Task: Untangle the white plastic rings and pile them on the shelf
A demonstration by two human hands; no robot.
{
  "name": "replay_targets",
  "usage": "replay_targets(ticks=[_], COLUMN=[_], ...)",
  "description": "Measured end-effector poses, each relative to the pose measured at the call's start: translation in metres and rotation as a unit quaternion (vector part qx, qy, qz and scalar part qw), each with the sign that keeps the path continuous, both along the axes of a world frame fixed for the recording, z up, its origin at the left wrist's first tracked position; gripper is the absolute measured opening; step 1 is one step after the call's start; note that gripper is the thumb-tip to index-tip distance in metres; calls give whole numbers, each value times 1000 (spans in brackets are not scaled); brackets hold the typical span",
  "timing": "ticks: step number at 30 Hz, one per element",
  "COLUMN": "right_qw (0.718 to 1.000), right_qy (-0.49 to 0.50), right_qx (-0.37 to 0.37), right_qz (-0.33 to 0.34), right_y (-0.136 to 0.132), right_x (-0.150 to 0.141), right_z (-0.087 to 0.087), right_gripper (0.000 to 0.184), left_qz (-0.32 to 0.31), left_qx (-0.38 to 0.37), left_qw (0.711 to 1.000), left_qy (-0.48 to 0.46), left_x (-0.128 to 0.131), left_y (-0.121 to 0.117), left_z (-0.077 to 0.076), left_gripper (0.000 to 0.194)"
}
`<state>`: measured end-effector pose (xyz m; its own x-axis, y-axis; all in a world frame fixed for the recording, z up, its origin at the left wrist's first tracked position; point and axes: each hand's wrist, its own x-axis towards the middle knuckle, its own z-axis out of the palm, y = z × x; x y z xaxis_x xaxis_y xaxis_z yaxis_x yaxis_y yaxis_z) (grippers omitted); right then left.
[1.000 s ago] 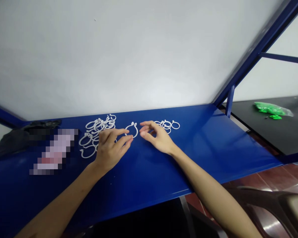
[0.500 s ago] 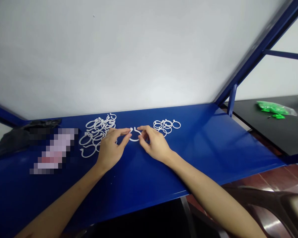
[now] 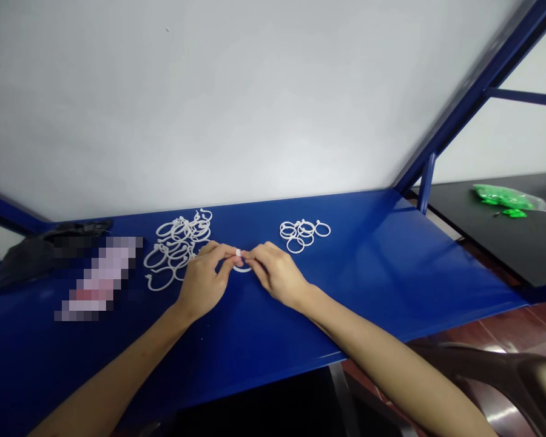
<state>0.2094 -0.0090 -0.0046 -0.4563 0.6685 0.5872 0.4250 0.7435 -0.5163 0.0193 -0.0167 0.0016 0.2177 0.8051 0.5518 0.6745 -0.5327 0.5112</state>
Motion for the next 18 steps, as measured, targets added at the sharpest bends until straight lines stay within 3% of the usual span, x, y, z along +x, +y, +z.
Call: replay_targets(ticks=[3, 6, 10, 13, 15, 18], right_qw=[999, 990, 952, 925, 923, 957], right_qy=[-30, -94, -153, -181, -165, -59], right_qx=[14, 42, 86, 83, 73, 30], right_qz=[-21, -96, -252, -322, -341, -281], right_y=[3, 10, 26, 39, 44, 43], right_x=[0, 6, 29, 50, 58, 55], right_z=[4, 13, 20, 15, 12, 13], right_gripper=[17, 21, 21, 22, 26, 40], left_qz=[-4, 13, 142, 200, 202, 183], left_qx=[-10, -30, -13, -21, -36, -25], left_qw=[998, 989, 969, 952, 949, 953], left_qy=[58, 145, 200, 229, 238, 240], left_x=[-3, -14, -41, -55, -59, -55], left_y=[4, 17, 38, 47, 48, 45], left_z=[-2, -8, -16, -17, -15, -10], left_gripper=[17, 23, 35, 39, 34, 28])
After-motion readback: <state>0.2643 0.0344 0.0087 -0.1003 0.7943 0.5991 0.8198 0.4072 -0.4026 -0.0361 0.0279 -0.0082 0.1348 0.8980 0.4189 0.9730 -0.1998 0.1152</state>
